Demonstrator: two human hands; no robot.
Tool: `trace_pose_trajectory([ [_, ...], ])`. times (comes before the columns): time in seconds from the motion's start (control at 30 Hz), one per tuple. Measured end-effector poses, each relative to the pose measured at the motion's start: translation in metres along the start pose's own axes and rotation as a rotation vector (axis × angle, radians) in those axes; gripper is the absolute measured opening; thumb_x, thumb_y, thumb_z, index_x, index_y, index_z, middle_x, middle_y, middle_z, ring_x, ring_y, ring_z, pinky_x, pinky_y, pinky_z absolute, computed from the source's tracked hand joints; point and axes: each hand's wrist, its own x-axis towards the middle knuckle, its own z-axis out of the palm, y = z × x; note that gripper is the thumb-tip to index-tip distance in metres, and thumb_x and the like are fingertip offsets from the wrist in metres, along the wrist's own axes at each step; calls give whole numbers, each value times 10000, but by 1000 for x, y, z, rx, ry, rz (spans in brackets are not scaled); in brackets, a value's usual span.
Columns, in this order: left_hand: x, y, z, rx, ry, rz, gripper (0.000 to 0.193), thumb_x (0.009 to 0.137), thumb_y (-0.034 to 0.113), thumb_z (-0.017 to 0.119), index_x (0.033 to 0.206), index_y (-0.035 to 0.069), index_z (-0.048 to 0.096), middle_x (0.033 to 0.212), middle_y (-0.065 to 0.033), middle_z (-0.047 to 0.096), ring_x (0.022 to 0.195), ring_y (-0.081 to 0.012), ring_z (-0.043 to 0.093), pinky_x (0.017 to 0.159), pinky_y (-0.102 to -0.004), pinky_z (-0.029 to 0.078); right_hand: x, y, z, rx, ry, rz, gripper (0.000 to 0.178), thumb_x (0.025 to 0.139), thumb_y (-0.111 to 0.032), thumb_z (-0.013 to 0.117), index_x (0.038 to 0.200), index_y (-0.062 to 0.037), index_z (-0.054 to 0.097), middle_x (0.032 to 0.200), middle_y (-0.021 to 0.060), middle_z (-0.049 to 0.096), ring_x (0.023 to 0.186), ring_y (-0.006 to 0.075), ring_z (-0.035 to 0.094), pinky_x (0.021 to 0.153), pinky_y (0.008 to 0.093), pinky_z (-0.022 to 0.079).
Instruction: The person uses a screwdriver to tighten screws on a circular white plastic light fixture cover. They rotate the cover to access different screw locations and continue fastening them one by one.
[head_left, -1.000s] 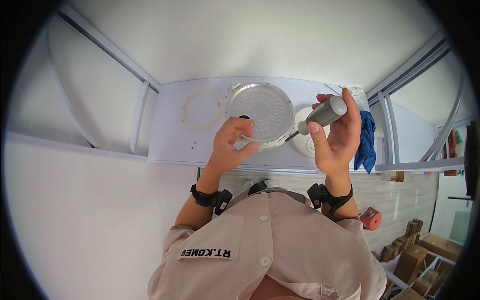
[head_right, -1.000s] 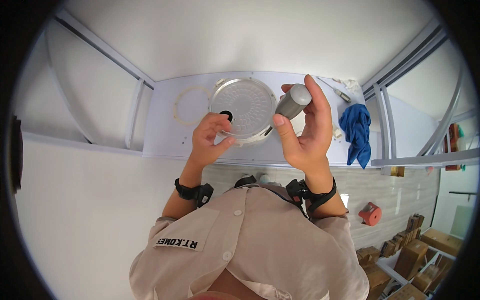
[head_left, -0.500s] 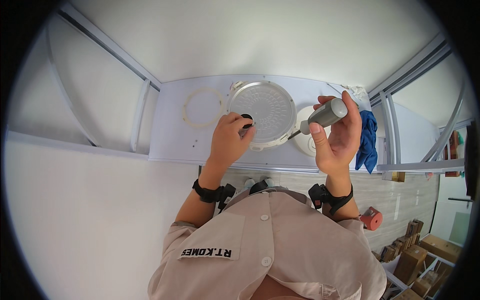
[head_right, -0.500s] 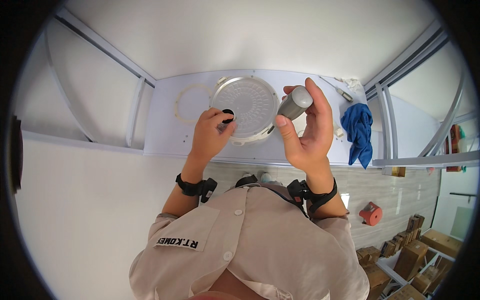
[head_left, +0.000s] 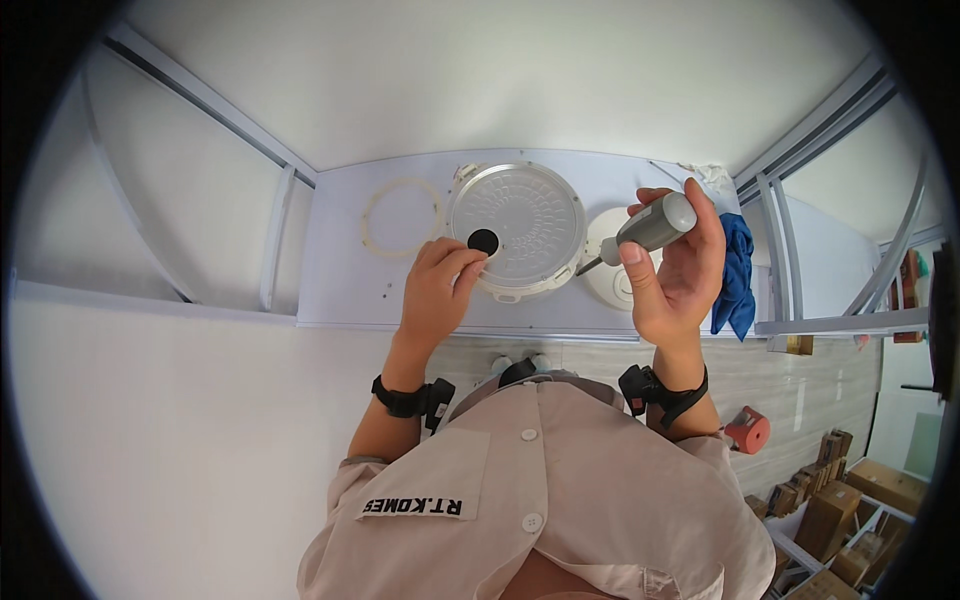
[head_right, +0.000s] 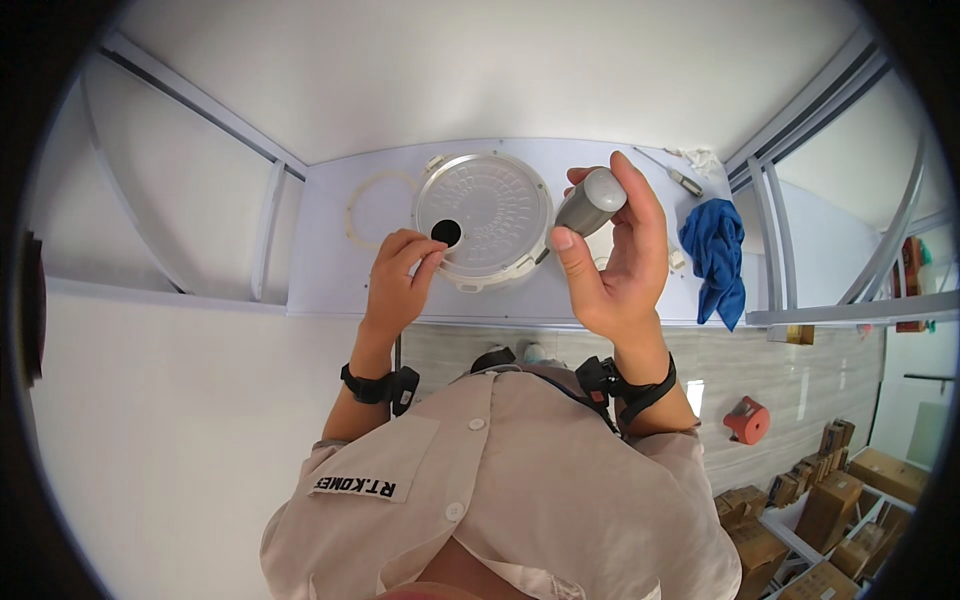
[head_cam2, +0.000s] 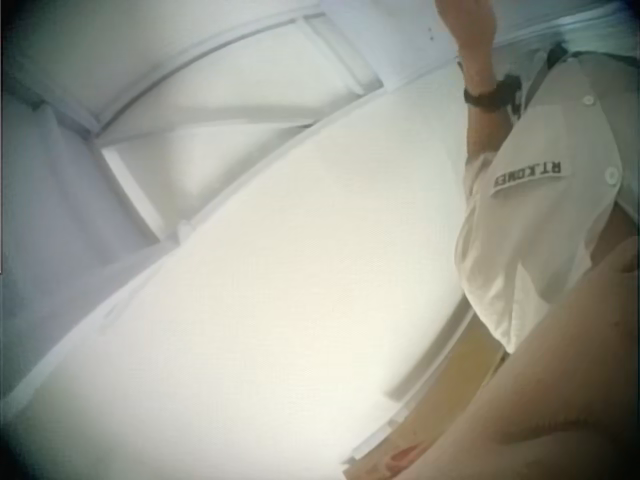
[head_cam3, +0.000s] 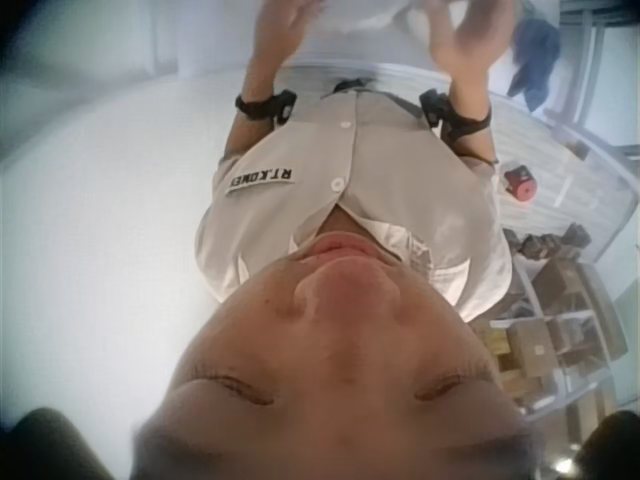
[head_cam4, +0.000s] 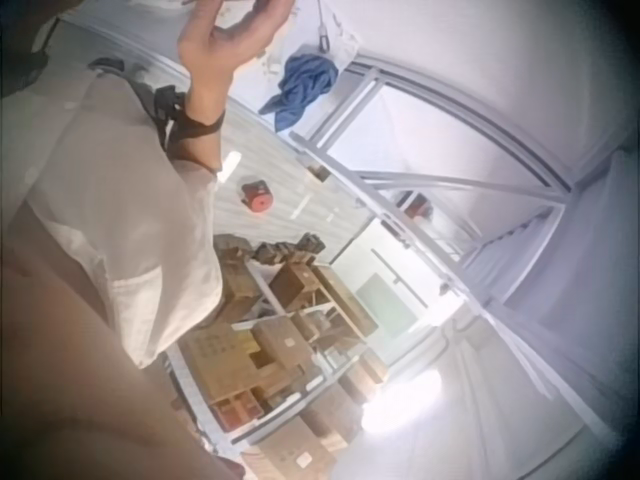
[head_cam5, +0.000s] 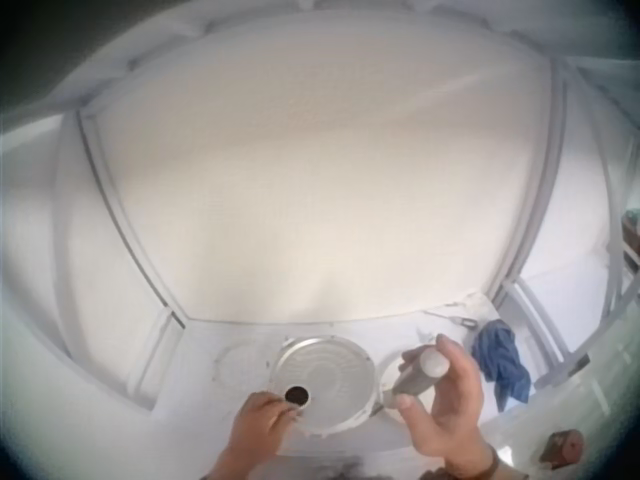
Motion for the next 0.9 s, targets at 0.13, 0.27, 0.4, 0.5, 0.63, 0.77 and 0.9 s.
trace_pose_trajectory([
  [0.13, -8, -5, -8, 57, -28, 87, 67, 942, 80, 830, 1005, 78, 808, 1100, -39, 768, 980, -274, 716, 810, -403, 595, 1, 1, 4, 29, 3, 19, 770, 991, -36, 827, 1647, 46, 432, 1356, 194, 685, 1271, 307, 708, 1079, 434, 563],
  [0.27, -9, -15, -5, 71, -9, 166, 86, 916, 96, 853, 984, 86, 801, 1141, -5, 802, 986, -254, 741, 795, -380, 625, 1, 1, 5, 128, -114, 110, 762, 1010, 0, 752, 1685, 32, 401, 1421, 182, 643, 1309, 283, 675, 1088, 434, 554],
  [0.4, -11, -23, 3, 102, 41, 217, 107, 892, 110, 870, 972, 99, 800, 1090, 18, 810, 952, -240, 745, 774, -373, 631, -1, -2, 9, 243, -290, 399, 751, 1041, -3, 654, 1733, -12, 362, 1467, 163, 588, 1316, 237, 618, 1055, 419, 581],
  [0.5, -17, -27, 9, 87, 58, 224, 150, 865, 66, 882, 986, 91, 797, 1113, -21, 815, 919, -277, 746, 755, -397, 618, -7, 1, 21, 227, -288, 414, 747, 1076, -96, 682, 1743, -23, 351, 1405, 147, 596, 1253, 217, 605, 1005, 408, 618],
  [0.63, -21, -29, 17, 86, 92, 235, 116, 877, 140, 882, 960, 124, 802, 1048, 19, 779, 882, -223, 721, 719, -377, 594, -3, -9, 23, 259, -272, 437, 740, 1076, -48, 664, 1743, -22, 347, 1448, 148, 583, 1303, 228, 605, 1000, 393, 622],
  [0.77, -23, -27, 20, 126, 111, 322, 130, 859, 184, 898, 940, 155, 801, 981, 34, 742, 811, -203, 681, 705, -366, 538, -5, -3, 18, 270, -256, 380, 731, 1077, -4, 657, 1741, -21, 352, 1517, 149, 567, 1386, 252, 606, 1009, 388, 617],
  [0.9, -24, -16, 23, 171, 135, 357, 141, 841, 211, 910, 917, 178, 796, 938, 60, 724, 786, -175, 653, 697, -349, 481, -7, -2, 17, 259, -252, 356, 726, 1083, -44, 676, 1736, -12, 360, 1542, 154, 558, 1391, 256, 607, 995, 379, 617],
])
